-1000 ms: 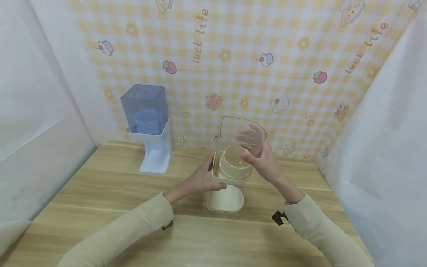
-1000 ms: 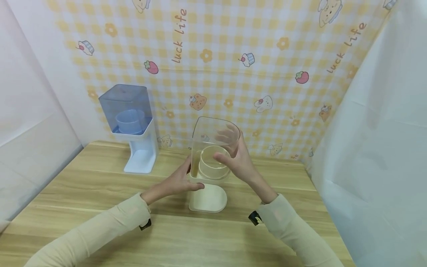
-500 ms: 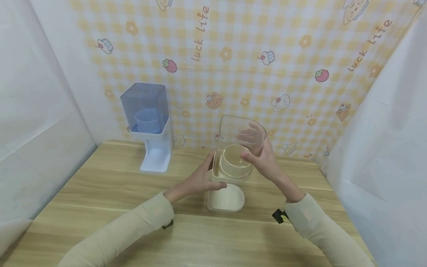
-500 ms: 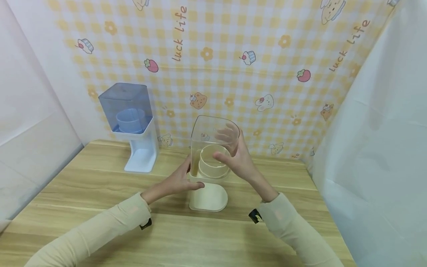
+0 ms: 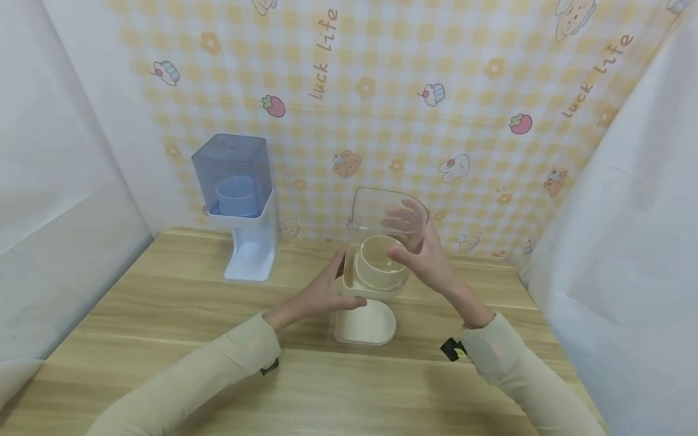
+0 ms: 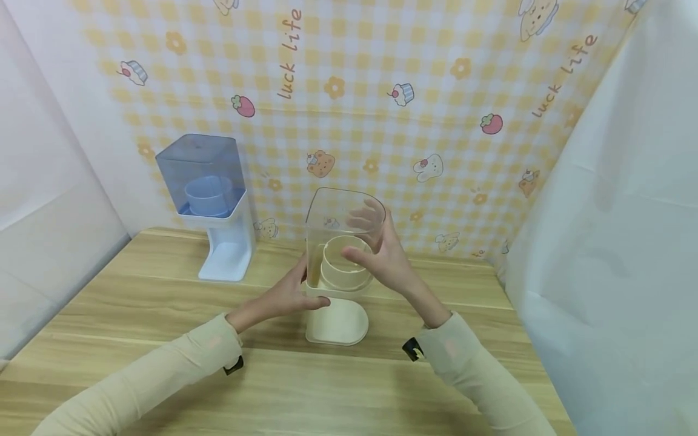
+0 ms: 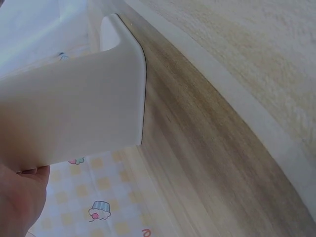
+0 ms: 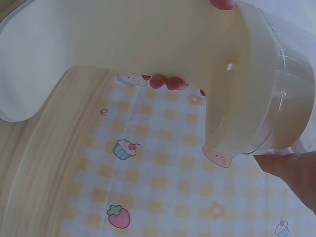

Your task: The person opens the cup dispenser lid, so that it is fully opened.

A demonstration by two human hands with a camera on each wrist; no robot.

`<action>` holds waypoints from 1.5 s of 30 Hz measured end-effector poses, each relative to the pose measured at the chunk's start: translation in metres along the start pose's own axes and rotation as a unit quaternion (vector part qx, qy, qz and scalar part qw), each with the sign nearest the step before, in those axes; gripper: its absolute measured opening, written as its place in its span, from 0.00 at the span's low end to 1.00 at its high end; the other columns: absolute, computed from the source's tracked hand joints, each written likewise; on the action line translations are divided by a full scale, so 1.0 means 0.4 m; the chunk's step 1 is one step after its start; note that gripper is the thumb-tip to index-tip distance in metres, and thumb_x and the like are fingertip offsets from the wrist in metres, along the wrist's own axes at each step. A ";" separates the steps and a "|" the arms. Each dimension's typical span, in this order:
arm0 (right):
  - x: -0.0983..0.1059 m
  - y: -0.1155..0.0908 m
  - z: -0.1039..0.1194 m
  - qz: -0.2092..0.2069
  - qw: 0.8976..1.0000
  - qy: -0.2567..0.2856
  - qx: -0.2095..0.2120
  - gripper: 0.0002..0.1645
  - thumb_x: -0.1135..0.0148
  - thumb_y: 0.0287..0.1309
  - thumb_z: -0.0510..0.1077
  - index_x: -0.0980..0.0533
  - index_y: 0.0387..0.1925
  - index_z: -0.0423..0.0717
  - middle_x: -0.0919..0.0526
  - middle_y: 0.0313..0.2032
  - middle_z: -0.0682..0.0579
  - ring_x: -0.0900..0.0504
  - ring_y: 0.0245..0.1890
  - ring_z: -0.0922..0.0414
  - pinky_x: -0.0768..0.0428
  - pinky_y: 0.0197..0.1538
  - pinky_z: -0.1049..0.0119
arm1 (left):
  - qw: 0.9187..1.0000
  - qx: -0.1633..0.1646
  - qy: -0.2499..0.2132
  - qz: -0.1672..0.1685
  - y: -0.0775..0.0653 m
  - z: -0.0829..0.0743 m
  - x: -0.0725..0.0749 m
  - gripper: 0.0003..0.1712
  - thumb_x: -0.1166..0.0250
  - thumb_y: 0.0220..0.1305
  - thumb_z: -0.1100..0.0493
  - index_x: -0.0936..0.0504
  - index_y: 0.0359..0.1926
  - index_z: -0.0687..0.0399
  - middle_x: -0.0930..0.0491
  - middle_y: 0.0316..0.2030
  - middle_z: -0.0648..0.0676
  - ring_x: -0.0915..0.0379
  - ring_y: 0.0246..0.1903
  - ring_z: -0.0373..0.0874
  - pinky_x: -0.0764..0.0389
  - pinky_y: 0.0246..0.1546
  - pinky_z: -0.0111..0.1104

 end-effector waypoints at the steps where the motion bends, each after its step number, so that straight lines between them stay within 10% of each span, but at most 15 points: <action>1: 0.000 0.001 0.000 0.003 1.000 0.000 0.000 0.54 0.24 0.50 0.58 0.46 0.71 0.57 0.30 0.63 0.52 0.29 0.64 0.44 0.25 0.66 0.64 | 1.000 0.000 0.000 -0.001 0.001 0.001 0.000 0.60 0.21 0.50 0.51 0.53 0.75 0.34 0.39 0.71 0.46 0.46 0.74 0.53 0.41 0.73 0.55; 45: 0.014 -0.006 -0.003 -0.004 1.000 0.010 0.000 0.52 0.25 0.51 0.59 0.44 0.71 0.59 0.29 0.64 0.51 0.29 0.65 0.42 0.25 0.67 0.57 | 1.000 0.000 -0.017 0.012 0.006 0.005 -0.008 0.62 0.22 0.51 0.51 0.55 0.76 0.32 0.41 0.72 0.47 0.46 0.74 0.55 0.43 0.71 0.61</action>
Point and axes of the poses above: each hand's wrist, its own y-axis towards the middle knuckle, its own x-axis out of the back of the hand, z = x × y, the point moved 6 cm from there along y, towards the middle knuckle
